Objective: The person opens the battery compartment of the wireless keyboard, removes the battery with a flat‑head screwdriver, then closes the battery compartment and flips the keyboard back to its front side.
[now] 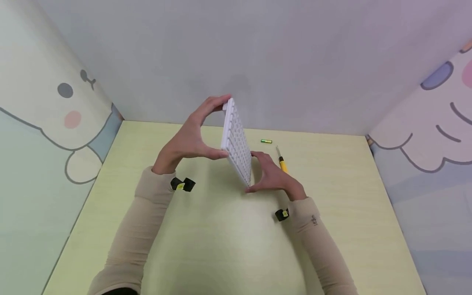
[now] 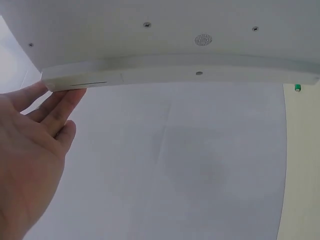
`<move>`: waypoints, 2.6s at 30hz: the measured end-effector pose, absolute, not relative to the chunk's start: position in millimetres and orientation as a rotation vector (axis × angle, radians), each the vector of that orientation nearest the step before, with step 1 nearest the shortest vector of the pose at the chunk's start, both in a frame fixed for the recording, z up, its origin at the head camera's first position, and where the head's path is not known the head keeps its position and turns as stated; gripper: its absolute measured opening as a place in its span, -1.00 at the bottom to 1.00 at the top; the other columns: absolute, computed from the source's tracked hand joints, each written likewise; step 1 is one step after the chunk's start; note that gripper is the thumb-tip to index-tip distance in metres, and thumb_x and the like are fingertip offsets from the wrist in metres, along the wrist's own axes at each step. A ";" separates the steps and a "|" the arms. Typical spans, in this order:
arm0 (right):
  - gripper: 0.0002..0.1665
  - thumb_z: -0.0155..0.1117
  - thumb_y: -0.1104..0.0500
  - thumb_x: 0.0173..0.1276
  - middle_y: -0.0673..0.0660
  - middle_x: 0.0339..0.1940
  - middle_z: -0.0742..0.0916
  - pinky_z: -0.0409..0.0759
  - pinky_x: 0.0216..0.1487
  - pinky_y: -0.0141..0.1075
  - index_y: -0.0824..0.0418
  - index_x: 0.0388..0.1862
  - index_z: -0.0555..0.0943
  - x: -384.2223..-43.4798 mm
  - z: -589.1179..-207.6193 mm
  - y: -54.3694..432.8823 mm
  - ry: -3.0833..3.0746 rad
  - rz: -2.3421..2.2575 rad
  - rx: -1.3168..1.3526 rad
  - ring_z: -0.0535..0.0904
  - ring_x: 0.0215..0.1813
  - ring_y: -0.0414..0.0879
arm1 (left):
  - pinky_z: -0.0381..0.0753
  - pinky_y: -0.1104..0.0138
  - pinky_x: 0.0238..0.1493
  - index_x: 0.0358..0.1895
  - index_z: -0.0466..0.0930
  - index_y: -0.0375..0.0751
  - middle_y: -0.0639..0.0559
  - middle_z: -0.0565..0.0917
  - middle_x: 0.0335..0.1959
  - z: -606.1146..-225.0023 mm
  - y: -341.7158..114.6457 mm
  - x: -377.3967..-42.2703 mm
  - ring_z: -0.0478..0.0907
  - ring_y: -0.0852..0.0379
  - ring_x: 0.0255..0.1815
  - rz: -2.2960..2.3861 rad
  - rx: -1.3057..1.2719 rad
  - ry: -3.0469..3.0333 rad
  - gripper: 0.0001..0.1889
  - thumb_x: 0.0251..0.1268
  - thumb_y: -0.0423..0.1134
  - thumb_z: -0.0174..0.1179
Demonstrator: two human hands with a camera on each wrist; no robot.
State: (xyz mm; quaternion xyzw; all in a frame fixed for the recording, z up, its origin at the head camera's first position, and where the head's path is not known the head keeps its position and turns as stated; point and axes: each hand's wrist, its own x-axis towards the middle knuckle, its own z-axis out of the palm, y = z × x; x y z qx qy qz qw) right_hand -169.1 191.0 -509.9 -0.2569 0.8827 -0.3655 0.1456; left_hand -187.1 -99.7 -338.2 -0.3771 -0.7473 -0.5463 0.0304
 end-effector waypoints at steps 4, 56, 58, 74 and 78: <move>0.56 0.69 -0.45 -0.29 0.04 0.60 0.30 0.28 0.56 0.20 -0.02 0.63 0.09 -171.4 -508.8 195.1 2.566 -1.032 -0.759 0.13 0.62 0.05 | 0.28 0.04 0.55 0.61 0.18 0.04 0.06 0.41 0.43 -335.7 -110.8 -187.1 0.35 0.13 0.44 -1.628 -1.168 -2.365 0.28 -0.40 -0.28 0.70; 0.56 0.76 -0.21 -0.25 0.24 0.62 0.27 0.18 0.62 0.24 0.19 0.66 0.09 -189.3 -478.4 236.0 2.716 -0.741 -0.614 0.12 0.62 0.23 | 0.22 -0.21 0.53 0.59 0.08 -0.17 -0.09 0.31 0.48 -427.4 -198.1 -186.5 0.20 -0.17 0.51 -1.015 -0.720 -3.170 0.31 -0.37 -0.15 0.72; 0.56 0.76 -0.21 -0.25 0.24 0.62 0.28 0.18 0.62 0.23 0.19 0.66 0.10 -189.5 -478.3 235.5 2.718 -0.720 -0.611 0.12 0.62 0.23 | 0.23 -0.22 0.52 0.60 0.05 -0.21 -0.12 0.32 0.44 -434.1 -197.7 -187.0 0.22 -0.18 0.48 -1.011 -0.716 -3.190 0.32 -0.35 -0.16 0.71; 0.52 0.74 -0.21 -0.21 0.29 0.58 0.32 0.14 0.63 0.22 0.30 0.63 0.12 -194.0 -487.9 234.4 2.743 -0.567 -0.615 0.14 0.60 0.27 | 0.18 -0.22 0.58 0.62 -0.07 -0.30 -0.22 0.25 0.50 -483.9 -191.8 -193.4 0.20 -0.24 0.52 -0.997 -0.678 -3.294 0.37 -0.33 -0.16 0.68; 0.52 0.73 -0.20 -0.20 0.31 0.58 0.32 0.14 0.62 0.23 0.31 0.63 0.11 -195.4 -494.2 234.4 2.745 -0.525 -0.600 0.12 0.60 0.28 | 0.16 -0.23 0.57 0.62 -0.06 -0.30 -0.22 0.26 0.49 -492.7 -189.5 -195.1 0.18 -0.24 0.51 -0.969 -0.682 -3.291 0.37 -0.33 -0.13 0.68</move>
